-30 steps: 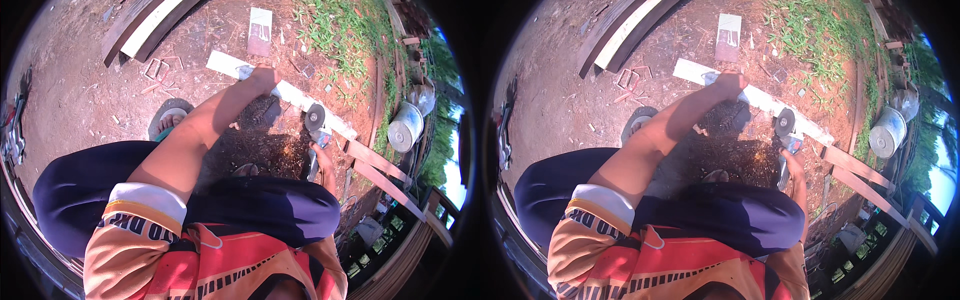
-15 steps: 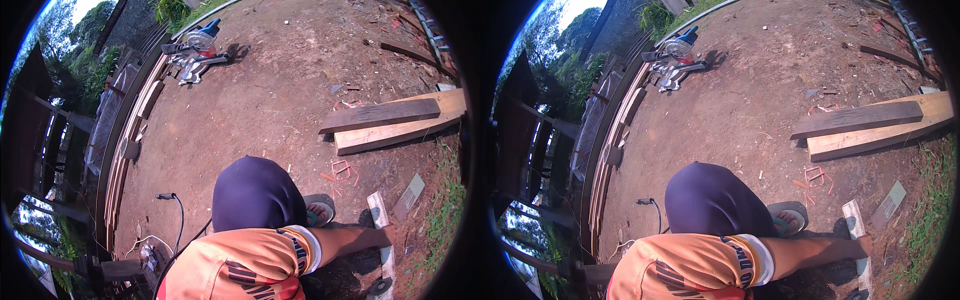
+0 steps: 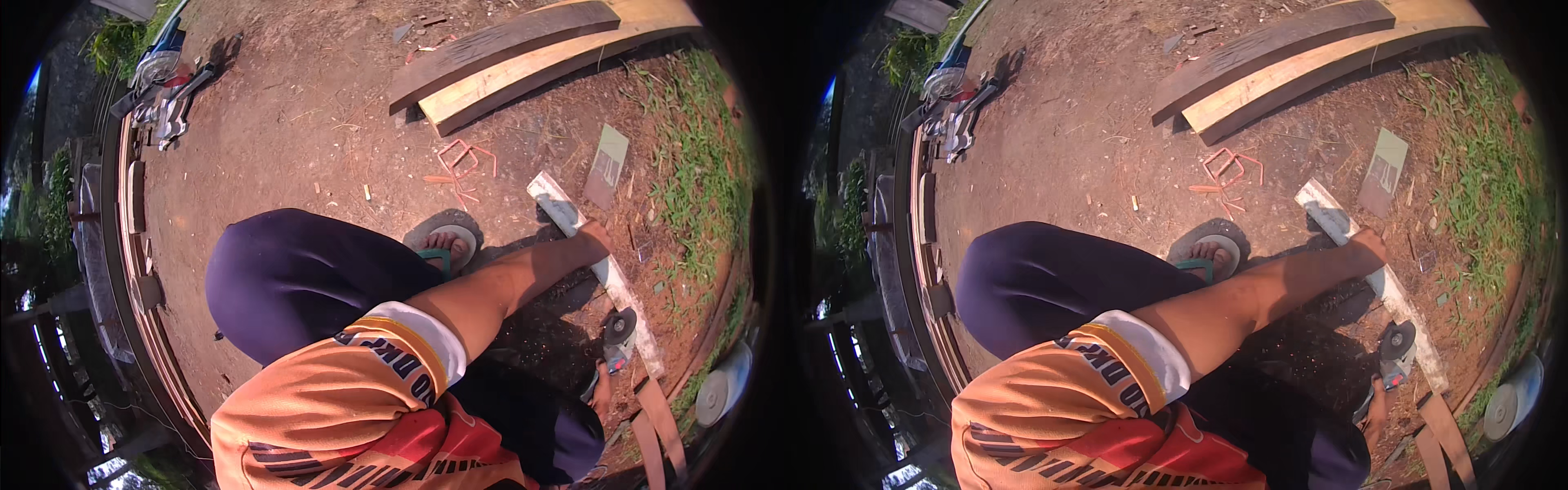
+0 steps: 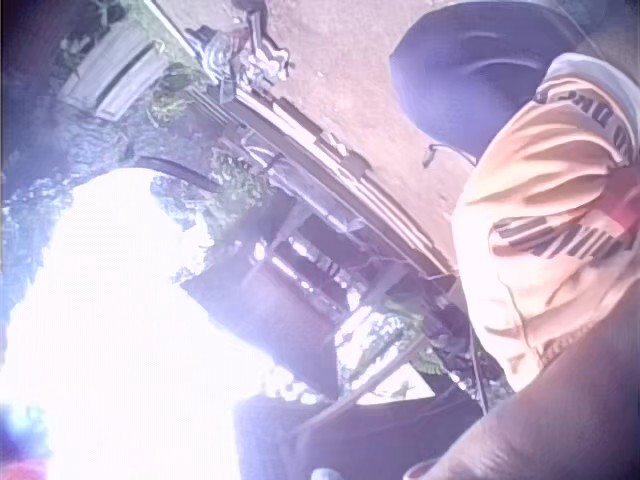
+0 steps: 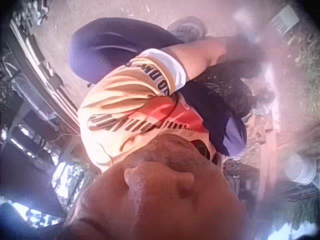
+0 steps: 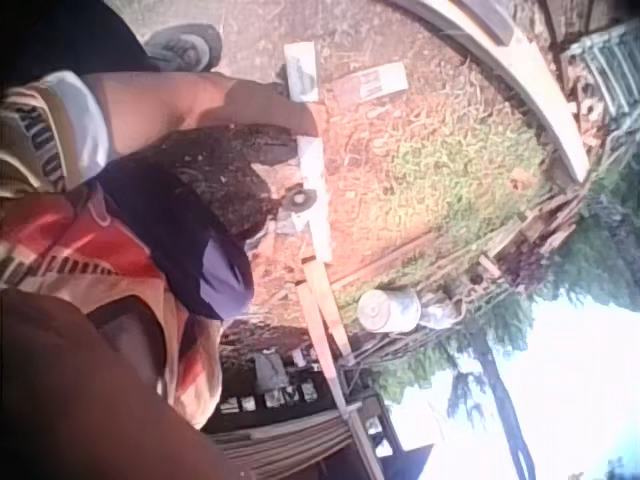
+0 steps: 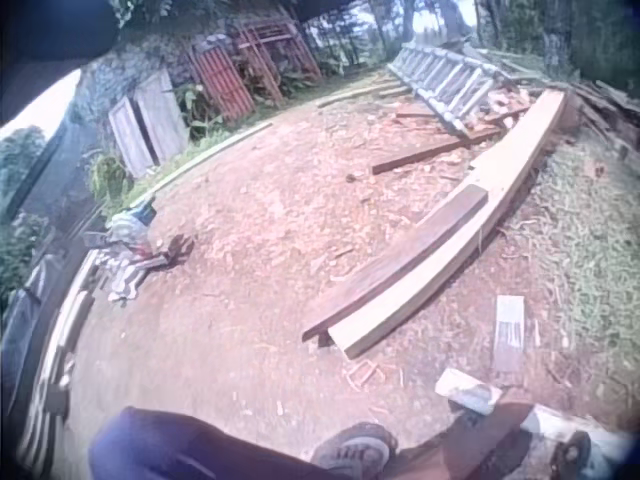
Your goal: The person cuts a piece of wood with an angle grinder, then stands and uses a hammer to fit the cut piece into a wooden frame. They then use a nail gun to secure the wood in place.
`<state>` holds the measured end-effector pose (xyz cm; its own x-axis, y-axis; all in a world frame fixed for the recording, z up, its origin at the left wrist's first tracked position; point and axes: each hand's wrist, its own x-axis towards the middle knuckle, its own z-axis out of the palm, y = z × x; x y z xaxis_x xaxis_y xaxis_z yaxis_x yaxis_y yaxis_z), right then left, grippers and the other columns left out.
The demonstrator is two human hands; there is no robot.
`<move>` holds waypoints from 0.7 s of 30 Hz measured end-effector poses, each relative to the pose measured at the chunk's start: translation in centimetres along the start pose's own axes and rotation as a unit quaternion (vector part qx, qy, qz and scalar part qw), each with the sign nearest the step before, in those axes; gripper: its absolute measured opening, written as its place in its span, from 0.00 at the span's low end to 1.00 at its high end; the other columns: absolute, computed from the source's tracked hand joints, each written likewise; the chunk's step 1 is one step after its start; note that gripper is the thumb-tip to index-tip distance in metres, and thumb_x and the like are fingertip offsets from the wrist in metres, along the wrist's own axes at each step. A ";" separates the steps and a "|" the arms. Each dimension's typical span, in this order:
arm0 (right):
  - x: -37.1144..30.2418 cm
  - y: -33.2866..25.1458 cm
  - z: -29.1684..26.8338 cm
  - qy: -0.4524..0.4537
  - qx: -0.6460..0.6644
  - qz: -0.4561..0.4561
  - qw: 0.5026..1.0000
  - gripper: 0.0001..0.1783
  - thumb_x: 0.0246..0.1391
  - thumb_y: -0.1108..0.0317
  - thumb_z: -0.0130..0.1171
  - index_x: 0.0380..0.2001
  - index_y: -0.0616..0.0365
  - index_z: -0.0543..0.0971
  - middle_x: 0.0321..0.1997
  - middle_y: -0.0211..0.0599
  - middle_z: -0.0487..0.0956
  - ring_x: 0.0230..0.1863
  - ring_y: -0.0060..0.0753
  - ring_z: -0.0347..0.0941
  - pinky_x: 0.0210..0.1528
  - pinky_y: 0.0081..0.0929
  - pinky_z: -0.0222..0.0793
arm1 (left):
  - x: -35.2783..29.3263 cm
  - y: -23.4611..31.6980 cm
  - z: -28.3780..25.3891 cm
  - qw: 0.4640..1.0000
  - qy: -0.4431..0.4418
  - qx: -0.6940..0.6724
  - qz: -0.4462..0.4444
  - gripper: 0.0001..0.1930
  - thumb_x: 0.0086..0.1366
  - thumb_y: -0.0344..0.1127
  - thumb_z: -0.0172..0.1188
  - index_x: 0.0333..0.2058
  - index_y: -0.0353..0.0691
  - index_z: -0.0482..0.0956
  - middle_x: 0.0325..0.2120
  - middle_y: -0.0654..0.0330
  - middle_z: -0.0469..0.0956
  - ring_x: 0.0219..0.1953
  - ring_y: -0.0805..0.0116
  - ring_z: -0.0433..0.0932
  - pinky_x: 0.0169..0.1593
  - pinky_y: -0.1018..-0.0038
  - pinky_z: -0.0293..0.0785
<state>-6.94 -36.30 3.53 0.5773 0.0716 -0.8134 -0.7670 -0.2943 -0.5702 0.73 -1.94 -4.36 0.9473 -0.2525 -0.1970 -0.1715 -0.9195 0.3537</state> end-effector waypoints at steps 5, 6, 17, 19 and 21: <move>2.5 -3.7 0.4 0.077 -0.325 -0.121 0.935 0.25 0.45 0.57 0.69 0.44 0.64 0.83 0.39 0.33 0.83 0.40 0.29 0.76 0.46 0.31 0.71 | -1.9 -2.6 -3.2 0.993 -0.107 -0.002 -0.042 0.30 0.49 0.44 0.73 0.50 0.40 0.77 0.47 0.55 0.81 0.51 0.58 0.80 0.52 0.61 0.78; 1.8 -4.6 0.9 0.073 -0.355 -0.081 0.928 0.26 0.48 0.56 0.67 0.49 0.59 0.82 0.44 0.32 0.83 0.46 0.31 0.77 0.51 0.32 0.69 | -2.1 -2.7 -2.9 0.996 -0.069 -0.009 -0.050 0.31 0.48 0.44 0.73 0.51 0.39 0.75 0.47 0.54 0.80 0.50 0.57 0.81 0.52 0.62 0.78; 0.8 -2.7 0.7 0.094 -0.233 -0.081 0.965 0.28 0.48 0.59 0.68 0.51 0.62 0.80 0.46 0.38 0.84 0.47 0.33 0.79 0.54 0.31 0.70 | -2.0 -1.5 -2.8 0.995 -0.098 -0.007 -0.032 0.32 0.47 0.42 0.75 0.50 0.40 0.75 0.45 0.55 0.81 0.49 0.58 0.82 0.51 0.62 0.80; -0.2 -4.4 2.0 0.093 -0.247 -0.078 0.961 0.28 0.48 0.58 0.68 0.51 0.61 0.80 0.46 0.39 0.84 0.47 0.34 0.79 0.54 0.31 0.70 | -2.0 -1.6 -3.1 0.994 -0.101 -0.005 -0.037 0.32 0.47 0.43 0.75 0.50 0.40 0.75 0.45 0.55 0.81 0.48 0.58 0.82 0.51 0.62 0.80; -0.4 -5.1 2.2 0.102 -0.269 -0.065 0.956 0.28 0.48 0.58 0.68 0.51 0.61 0.80 0.46 0.39 0.84 0.47 0.34 0.79 0.54 0.31 0.70 | -2.1 -1.4 -3.6 0.993 -0.112 -0.002 -0.041 0.32 0.46 0.43 0.76 0.50 0.40 0.76 0.46 0.56 0.81 0.48 0.59 0.82 0.50 0.63 0.80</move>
<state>-3.86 -32.70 6.50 0.7423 -0.0302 -0.6694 -0.4622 -0.7465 -0.4788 -0.03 0.91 -1.12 0.8745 -0.2372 -0.4231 -0.0943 -0.9388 0.3313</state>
